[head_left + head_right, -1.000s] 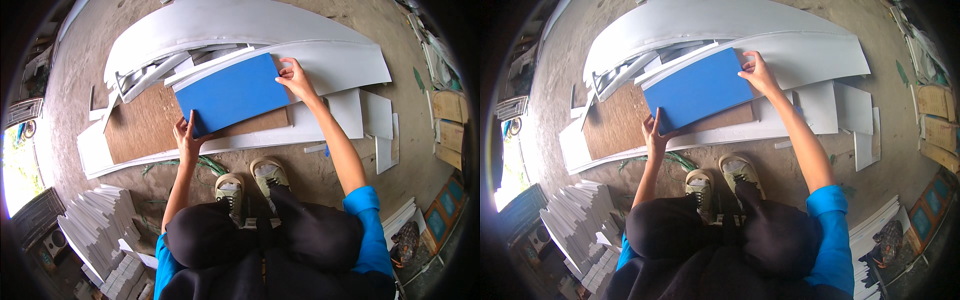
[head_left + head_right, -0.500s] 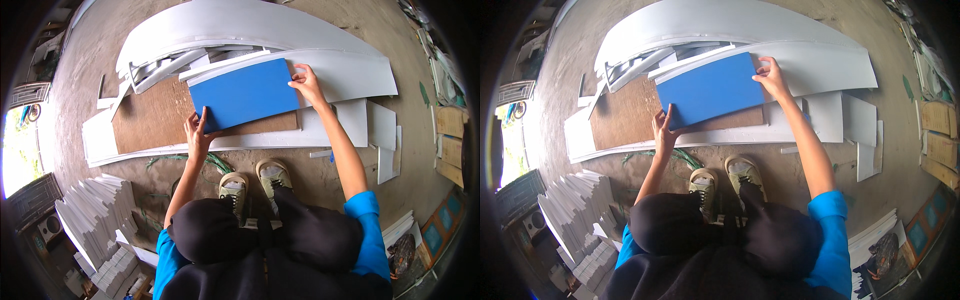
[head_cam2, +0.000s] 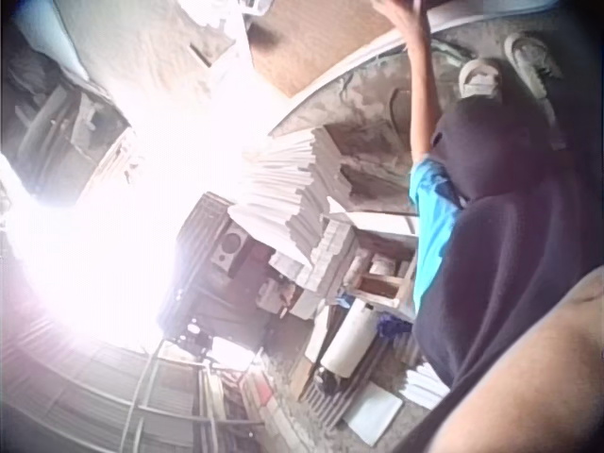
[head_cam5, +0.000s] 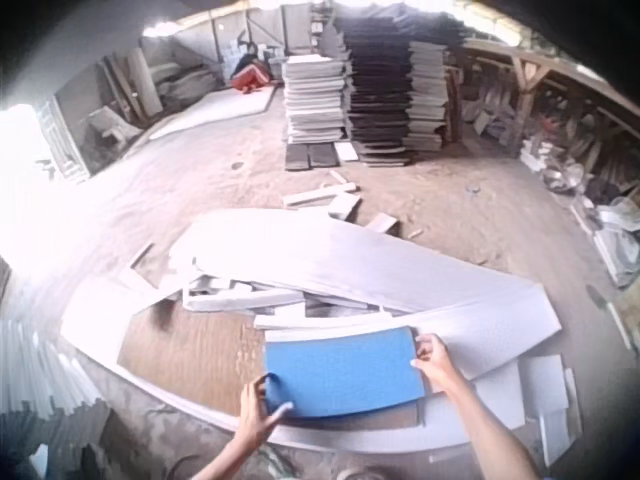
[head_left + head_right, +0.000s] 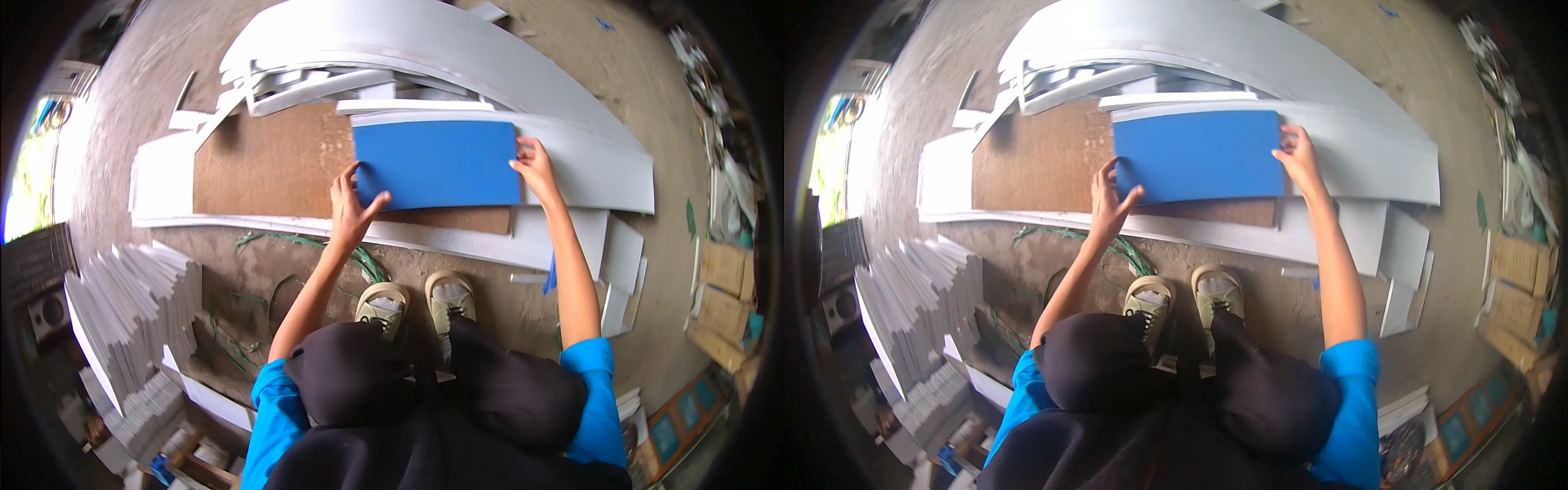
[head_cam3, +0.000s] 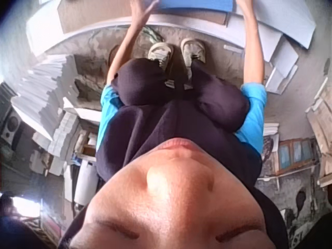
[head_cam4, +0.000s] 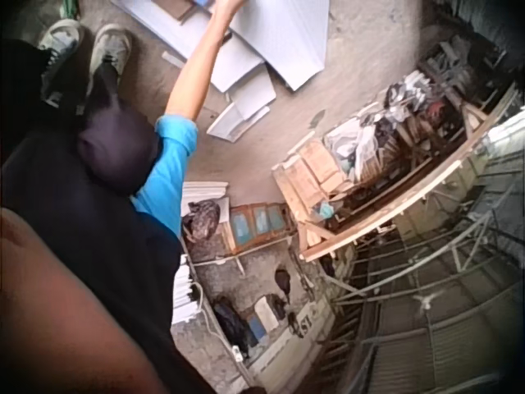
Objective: The person sits on the floor and uses a blue utility knife to cut white rectangular sheets. They place a blue template on the sheets to guide the cuts, then separate the pieces and stack them.
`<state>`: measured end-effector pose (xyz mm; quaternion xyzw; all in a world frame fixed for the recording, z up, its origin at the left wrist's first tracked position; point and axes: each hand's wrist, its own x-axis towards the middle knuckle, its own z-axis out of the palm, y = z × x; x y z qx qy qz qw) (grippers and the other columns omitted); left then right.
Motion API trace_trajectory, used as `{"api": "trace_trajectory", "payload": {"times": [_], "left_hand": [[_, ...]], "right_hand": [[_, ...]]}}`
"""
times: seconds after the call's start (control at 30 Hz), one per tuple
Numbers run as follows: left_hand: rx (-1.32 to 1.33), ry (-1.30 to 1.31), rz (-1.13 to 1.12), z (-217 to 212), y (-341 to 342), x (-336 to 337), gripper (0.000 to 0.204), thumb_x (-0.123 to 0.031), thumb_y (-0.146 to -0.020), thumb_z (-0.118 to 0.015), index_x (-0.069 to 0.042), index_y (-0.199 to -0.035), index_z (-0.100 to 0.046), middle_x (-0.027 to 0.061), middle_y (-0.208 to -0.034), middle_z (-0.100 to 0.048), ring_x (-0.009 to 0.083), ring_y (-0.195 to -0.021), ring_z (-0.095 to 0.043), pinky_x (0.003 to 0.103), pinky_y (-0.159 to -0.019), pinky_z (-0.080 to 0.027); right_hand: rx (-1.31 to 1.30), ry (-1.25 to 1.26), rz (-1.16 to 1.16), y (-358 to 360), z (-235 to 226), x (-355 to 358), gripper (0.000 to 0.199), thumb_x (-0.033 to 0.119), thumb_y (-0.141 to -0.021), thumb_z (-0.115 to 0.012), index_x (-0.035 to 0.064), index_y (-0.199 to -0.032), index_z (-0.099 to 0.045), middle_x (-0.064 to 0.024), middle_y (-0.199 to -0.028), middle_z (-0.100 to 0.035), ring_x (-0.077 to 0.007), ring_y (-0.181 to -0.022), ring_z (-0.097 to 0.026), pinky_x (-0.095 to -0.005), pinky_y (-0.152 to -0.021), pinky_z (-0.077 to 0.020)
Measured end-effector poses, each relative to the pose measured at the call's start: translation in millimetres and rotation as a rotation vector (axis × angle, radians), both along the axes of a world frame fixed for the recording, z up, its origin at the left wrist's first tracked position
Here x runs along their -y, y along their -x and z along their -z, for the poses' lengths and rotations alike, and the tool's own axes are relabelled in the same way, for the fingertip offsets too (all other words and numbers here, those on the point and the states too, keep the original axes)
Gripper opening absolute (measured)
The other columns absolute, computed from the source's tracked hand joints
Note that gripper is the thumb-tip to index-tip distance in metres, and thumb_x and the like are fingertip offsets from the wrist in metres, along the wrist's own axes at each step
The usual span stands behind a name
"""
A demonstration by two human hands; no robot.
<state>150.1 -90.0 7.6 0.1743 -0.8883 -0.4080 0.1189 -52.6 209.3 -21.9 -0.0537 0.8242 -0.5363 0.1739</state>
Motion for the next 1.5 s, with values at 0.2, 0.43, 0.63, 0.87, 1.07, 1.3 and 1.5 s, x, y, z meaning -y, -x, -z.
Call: {"api": "trace_trajectory", "payload": {"times": [0.2,0.43,0.63,0.87,1.07,1.3,1.5], "left_hand": [[0.107,-0.449,-0.156,41,21,38,0.057,-0.026,-0.082,-0.062,0.009,-0.12,-0.039,0.0129,-0.096,-0.059,0.0151,-0.089,-0.056,0.026,-0.074,-0.046],[-0.057,-0.789,-0.318,11,24,17,0.043,-0.017,-0.079,-0.064,0.006,-0.108,-0.042,0.019,-0.101,-0.056,0.0214,-0.089,-0.058,0.031,-0.078,-0.047],[-0.142,-0.643,-0.452,40,-21,77,0.043,-0.017,-0.08,-0.064,0.005,-0.111,-0.044,0.0155,-0.101,-0.058,0.02,-0.088,-0.057,0.03,-0.078,-0.046],[-0.025,0.273,-0.526,30,-69,108,0.036,-0.026,-0.083,-0.056,-0.007,-0.114,-0.055,0.0066,-0.104,-0.058,0.0236,-0.103,-0.044,0.041,-0.094,-0.027],[-0.111,0.183,-0.538,27,-126,95,0.038,-0.021,-0.088,-0.049,-0.013,-0.125,-0.047,0.0,-0.112,-0.056,0.0179,-0.111,-0.043,0.038,-0.096,-0.019],[-0.136,0.266,-0.524,35,-140,65,0.042,-0.017,-0.072,-0.068,-0.016,-0.113,-0.058,-0.0014,-0.104,-0.058,0.0176,-0.102,-0.048,0.036,-0.09,-0.028],[-0.165,0.36,-0.583,36,-132,63,0.032,-0.012,-0.07,-0.068,-0.013,-0.102,-0.064,-0.0023,-0.096,-0.062,0.0172,-0.093,-0.052,0.033,-0.086,-0.033]], "right_hand": [[0.1,-0.013,-0.036,-7,-28,18,0.05,-0.003,-0.068,-0.064,0.0061,-0.114,-0.046,-0.0066,-0.088,-0.052,-0.0131,-0.079,-0.054,-0.0262,-0.073,-0.0456],[0.138,-0.045,-0.001,-12,-35,14,0.051,0.0,-0.07,-0.064,0.0067,-0.116,-0.045,-0.0081,-0.092,-0.053,-0.0145,-0.084,-0.054,-0.0277,-0.079,-0.0442],[0.082,0.068,-0.122,-42,-22,76,0.049,0.001,-0.07,-0.065,0.0079,-0.115,-0.045,-0.0081,-0.092,-0.053,-0.0144,-0.083,-0.054,-0.0268,-0.074,-0.0465],[0.138,-0.02,-0.148,-59,-22,135,0.056,-0.001,-0.066,-0.068,0.0059,-0.115,-0.043,-0.0088,-0.086,-0.054,-0.0142,-0.076,-0.056,-0.0266,-0.068,-0.0488],[0.151,0.005,-0.14,-58,-20,133,0.059,-0.003,-0.065,-0.068,0.0053,-0.116,-0.042,-0.0089,-0.085,-0.055,-0.0142,-0.076,-0.056,-0.0259,-0.069,-0.0483],[0.165,0.003,-0.153,-59,-23,132,0.058,-0.001,-0.066,-0.069,0.0048,-0.117,-0.041,-0.0079,-0.086,-0.055,-0.0125,-0.076,-0.056,-0.0251,-0.07,-0.0473],[0.148,0.04,-0.151,-60,-22,129,0.057,-0.002,-0.067,-0.068,0.005,-0.117,-0.041,-0.0066,-0.086,-0.054,-0.0113,-0.076,-0.055,-0.0241,-0.07,-0.0472]]}}
